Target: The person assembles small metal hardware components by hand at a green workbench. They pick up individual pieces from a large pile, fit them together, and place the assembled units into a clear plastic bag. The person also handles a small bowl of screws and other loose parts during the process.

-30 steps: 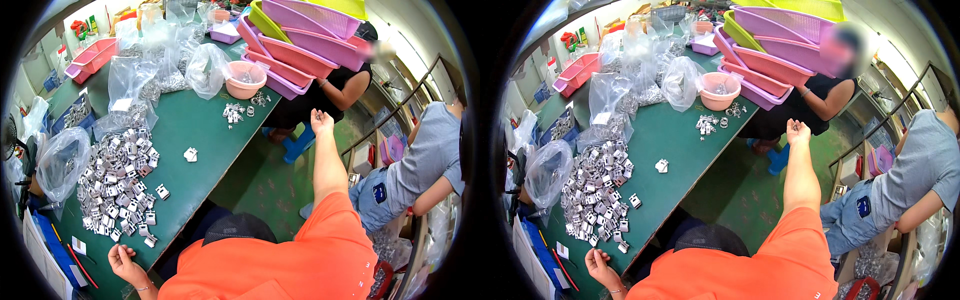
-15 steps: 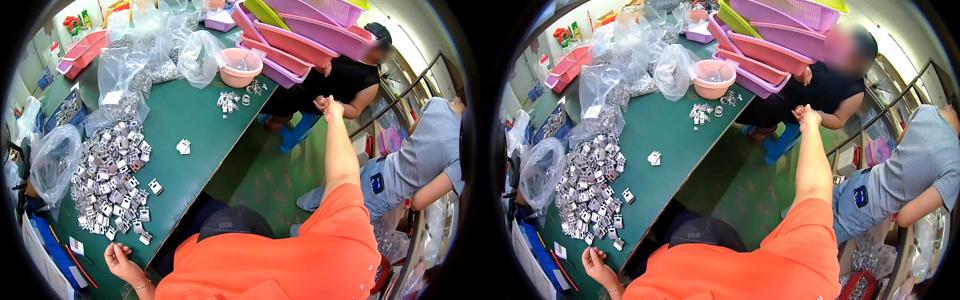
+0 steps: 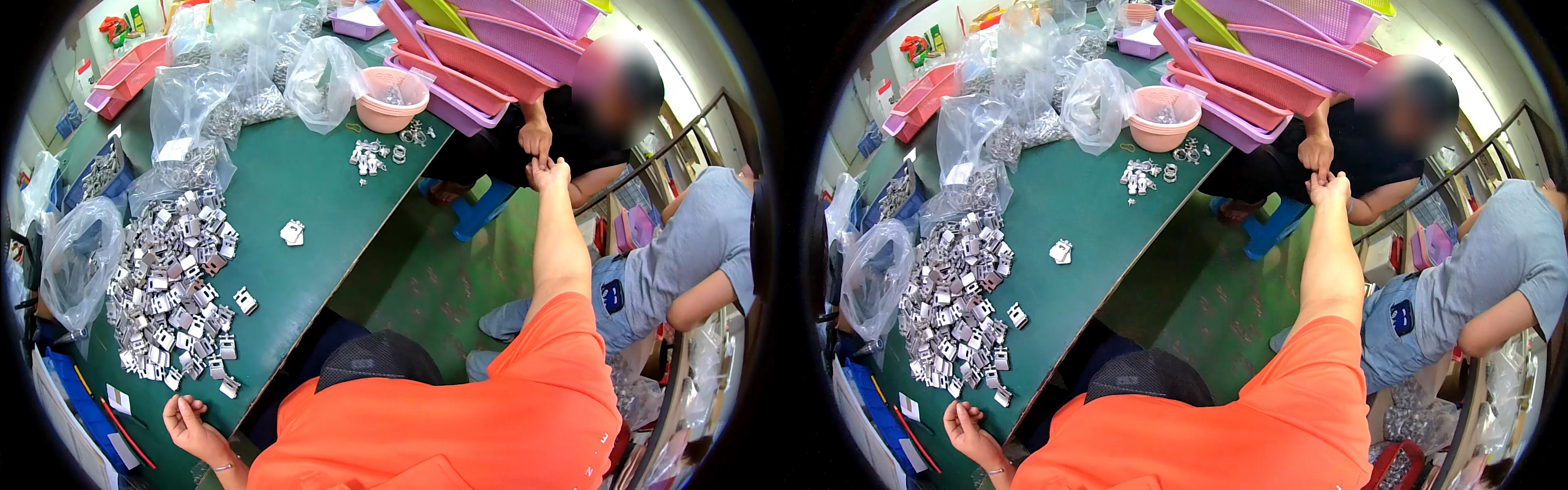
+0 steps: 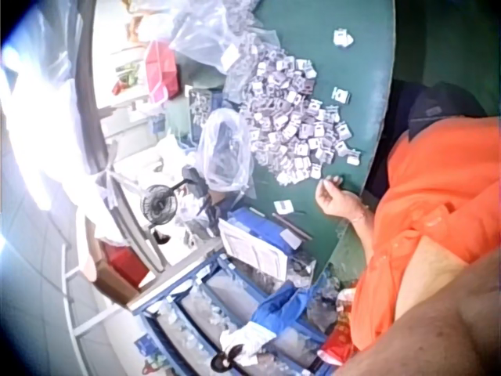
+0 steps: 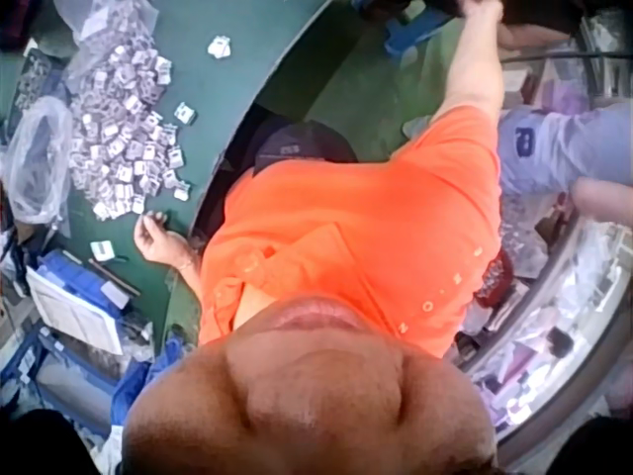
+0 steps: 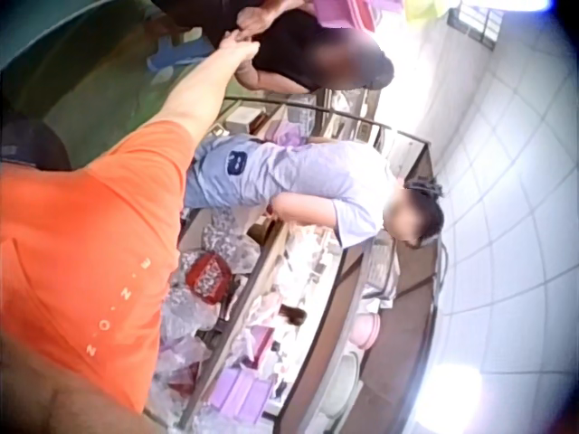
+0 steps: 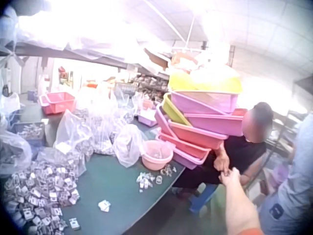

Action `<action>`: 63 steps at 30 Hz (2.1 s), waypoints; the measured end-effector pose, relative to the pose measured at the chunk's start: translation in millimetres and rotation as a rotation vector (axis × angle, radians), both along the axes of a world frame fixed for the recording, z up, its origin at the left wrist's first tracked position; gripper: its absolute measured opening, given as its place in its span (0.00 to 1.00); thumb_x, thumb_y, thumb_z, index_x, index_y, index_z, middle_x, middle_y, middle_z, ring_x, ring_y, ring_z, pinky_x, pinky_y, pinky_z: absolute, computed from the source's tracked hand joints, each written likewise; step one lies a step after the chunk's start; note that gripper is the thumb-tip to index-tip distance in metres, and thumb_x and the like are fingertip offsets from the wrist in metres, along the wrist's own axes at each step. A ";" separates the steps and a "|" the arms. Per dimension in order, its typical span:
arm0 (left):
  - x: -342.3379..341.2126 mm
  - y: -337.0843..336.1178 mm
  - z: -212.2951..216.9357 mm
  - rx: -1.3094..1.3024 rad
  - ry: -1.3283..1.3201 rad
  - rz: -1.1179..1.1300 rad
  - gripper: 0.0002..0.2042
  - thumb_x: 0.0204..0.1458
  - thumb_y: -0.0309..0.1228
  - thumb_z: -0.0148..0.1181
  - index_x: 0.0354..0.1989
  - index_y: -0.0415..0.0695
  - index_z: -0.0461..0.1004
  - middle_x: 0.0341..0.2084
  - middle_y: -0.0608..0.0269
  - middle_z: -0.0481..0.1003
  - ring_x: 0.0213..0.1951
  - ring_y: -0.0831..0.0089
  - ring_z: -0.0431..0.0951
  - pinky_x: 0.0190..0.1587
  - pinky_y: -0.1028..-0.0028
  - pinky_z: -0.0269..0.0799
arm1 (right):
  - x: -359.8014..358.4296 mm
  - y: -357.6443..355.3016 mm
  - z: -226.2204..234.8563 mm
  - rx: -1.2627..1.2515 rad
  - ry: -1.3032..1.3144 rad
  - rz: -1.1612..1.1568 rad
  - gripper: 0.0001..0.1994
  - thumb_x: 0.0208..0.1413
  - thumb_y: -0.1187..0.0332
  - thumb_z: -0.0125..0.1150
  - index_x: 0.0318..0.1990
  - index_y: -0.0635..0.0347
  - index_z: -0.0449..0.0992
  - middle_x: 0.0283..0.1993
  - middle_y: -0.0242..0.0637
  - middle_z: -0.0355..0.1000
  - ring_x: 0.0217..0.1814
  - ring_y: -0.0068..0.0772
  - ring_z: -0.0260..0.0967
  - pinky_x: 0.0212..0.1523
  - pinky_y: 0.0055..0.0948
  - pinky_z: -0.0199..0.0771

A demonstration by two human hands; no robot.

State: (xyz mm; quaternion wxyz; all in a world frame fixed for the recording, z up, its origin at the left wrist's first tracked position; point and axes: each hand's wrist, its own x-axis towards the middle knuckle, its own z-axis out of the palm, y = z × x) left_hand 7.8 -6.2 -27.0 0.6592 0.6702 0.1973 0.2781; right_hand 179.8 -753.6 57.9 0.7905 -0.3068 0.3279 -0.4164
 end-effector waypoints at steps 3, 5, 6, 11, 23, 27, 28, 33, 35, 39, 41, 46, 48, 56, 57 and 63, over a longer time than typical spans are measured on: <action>1.1 0.0 -0.5 0.001 0.005 -0.007 0.07 0.61 0.26 0.52 0.43 0.36 0.71 0.29 0.62 0.74 0.27 0.81 0.72 0.29 0.82 0.69 | -5.4 -11.7 -9.7 0.016 -0.057 0.047 0.40 0.65 0.44 0.27 0.67 0.77 0.38 0.70 0.55 0.44 0.72 0.51 0.46 0.70 0.42 0.48; 1.3 0.0 -0.7 0.001 0.003 -0.011 0.07 0.61 0.26 0.52 0.43 0.36 0.71 0.29 0.62 0.74 0.27 0.81 0.72 0.29 0.82 0.69 | -6.0 -16.9 -16.4 0.010 -0.146 0.089 0.43 0.64 0.40 0.28 0.68 0.76 0.33 0.72 0.55 0.39 0.74 0.52 0.41 0.71 0.42 0.46; 1.6 -0.1 -1.2 -0.002 0.000 -0.015 0.07 0.61 0.26 0.52 0.43 0.36 0.71 0.29 0.62 0.74 0.27 0.81 0.72 0.29 0.82 0.69 | -4.9 -21.3 -17.0 0.015 -0.166 0.078 0.44 0.64 0.39 0.28 0.68 0.77 0.34 0.71 0.55 0.42 0.72 0.53 0.45 0.70 0.43 0.48; 0.1 2.0 -1.4 0.005 0.012 -0.020 0.07 0.61 0.27 0.53 0.43 0.37 0.71 0.30 0.62 0.74 0.28 0.80 0.72 0.30 0.82 0.69 | -1.6 -23.0 -15.7 0.038 -0.155 0.029 0.44 0.63 0.39 0.29 0.68 0.76 0.38 0.70 0.56 0.46 0.70 0.53 0.49 0.66 0.45 0.54; -1.4 1.3 -1.5 -0.028 -0.017 -0.003 0.06 0.60 0.24 0.53 0.43 0.36 0.71 0.30 0.61 0.75 0.27 0.79 0.73 0.30 0.81 0.70 | -4.0 -26.9 -12.8 -0.094 -0.268 0.027 0.40 0.64 0.40 0.28 0.69 0.69 0.40 0.69 0.52 0.50 0.71 0.52 0.49 0.65 0.50 0.58; 0.0 -0.8 4.6 -0.008 -0.025 -0.023 0.06 0.60 0.24 0.53 0.42 0.36 0.71 0.30 0.60 0.75 0.28 0.79 0.73 0.30 0.81 0.71 | 0.5 -20.9 -9.4 -0.046 -0.127 -0.045 0.38 0.64 0.41 0.30 0.69 0.64 0.41 0.68 0.51 0.51 0.68 0.50 0.54 0.64 0.51 0.61; 0.5 -0.7 3.1 -0.009 -0.019 -0.023 0.06 0.60 0.24 0.53 0.42 0.36 0.71 0.30 0.60 0.75 0.28 0.79 0.73 0.30 0.81 0.71 | -4.2 -31.5 -9.4 -0.061 -0.119 -0.041 0.37 0.64 0.41 0.30 0.70 0.63 0.42 0.69 0.50 0.51 0.68 0.49 0.55 0.64 0.52 0.61; 0.3 0.3 -0.9 -0.006 0.012 -0.011 0.07 0.60 0.25 0.53 0.44 0.37 0.71 0.31 0.61 0.74 0.27 0.81 0.71 0.27 0.83 0.66 | -18.9 -48.2 -44.9 -0.084 0.164 -0.175 0.26 0.65 0.44 0.33 0.48 0.56 0.68 0.38 0.36 0.71 0.39 0.35 0.70 0.42 0.39 0.70; -1.3 2.4 -2.5 0.039 0.033 -0.010 0.08 0.61 0.26 0.52 0.45 0.36 0.70 0.31 0.62 0.74 0.24 0.83 0.66 0.26 0.84 0.61 | -26.6 -47.7 -51.1 -0.081 0.200 -0.246 0.23 0.65 0.46 0.35 0.41 0.55 0.71 0.30 0.33 0.71 0.31 0.34 0.69 0.35 0.37 0.68; -5.3 10.9 -2.5 0.139 0.121 -0.083 0.17 0.53 0.25 0.62 0.51 0.40 0.69 0.30 0.59 0.74 0.27 0.74 0.71 0.30 0.75 0.70 | -71.7 -40.4 -8.7 -0.146 0.277 -0.447 0.19 0.64 0.51 0.42 0.37 0.56 0.72 0.31 0.36 0.72 0.29 0.35 0.69 0.30 0.36 0.67; 2.8 100.3 -93.8 0.289 0.214 -0.108 0.13 0.57 0.29 0.59 0.49 0.42 0.70 0.31 0.64 0.76 0.25 0.81 0.68 0.26 0.82 0.62 | -107.0 -73.4 5.1 -0.271 0.401 -0.584 0.18 0.63 0.53 0.46 0.35 0.58 0.73 0.27 0.36 0.73 0.29 0.34 0.72 0.27 0.38 0.68; -4.7 8.5 -4.5 0.198 0.136 -0.082 0.17 0.51 0.23 0.63 0.50 0.39 0.69 0.29 0.62 0.73 0.28 0.77 0.71 0.30 0.78 0.68 | -212.5 -85.7 66.5 -0.658 1.474 -0.699 0.18 0.52 0.65 0.52 0.46 0.69 0.75 0.47 0.57 0.74 0.52 0.53 0.72 0.52 0.43 0.71; 0.0 8.5 -7.2 0.194 0.102 -0.113 0.17 0.51 0.22 0.63 0.50 0.39 0.69 0.29 0.62 0.73 0.28 0.77 0.70 0.30 0.78 0.68 | -255.8 -83.5 84.2 -0.654 1.692 -0.636 0.20 0.50 0.66 0.52 0.50 0.68 0.74 0.51 0.58 0.72 0.57 0.54 0.69 0.56 0.42 0.68; 7.2 7.7 -18.9 0.157 0.063 -0.280 0.18 0.52 0.22 0.62 0.51 0.39 0.68 0.28 0.63 0.72 0.27 0.78 0.68 0.29 0.78 0.67 | -317.5 -62.7 120.3 -0.579 1.753 -0.556 0.28 0.51 0.67 0.57 0.61 0.65 0.60 0.54 0.59 0.69 0.60 0.55 0.66 0.59 0.48 0.64; 9.4 7.6 -19.8 0.154 0.059 -0.293 0.18 0.52 0.22 0.62 0.51 0.39 0.68 0.28 0.63 0.72 0.26 0.78 0.68 0.29 0.79 0.66 | -312.3 -43.9 128.0 -0.573 1.719 -0.590 0.28 0.51 0.68 0.56 0.60 0.66 0.61 0.54 0.59 0.70 0.60 0.55 0.66 0.59 0.48 0.65; 19.1 5.6 -22.4 0.129 0.053 -0.371 0.18 0.52 0.22 0.60 0.52 0.40 0.67 0.27 0.63 0.71 0.25 0.78 0.67 0.28 0.79 0.66 | -369.6 -109.5 118.4 -0.512 1.887 -0.654 0.29 0.49 0.72 0.51 0.62 0.64 0.60 0.63 0.56 0.62 0.65 0.51 0.61 0.62 0.38 0.63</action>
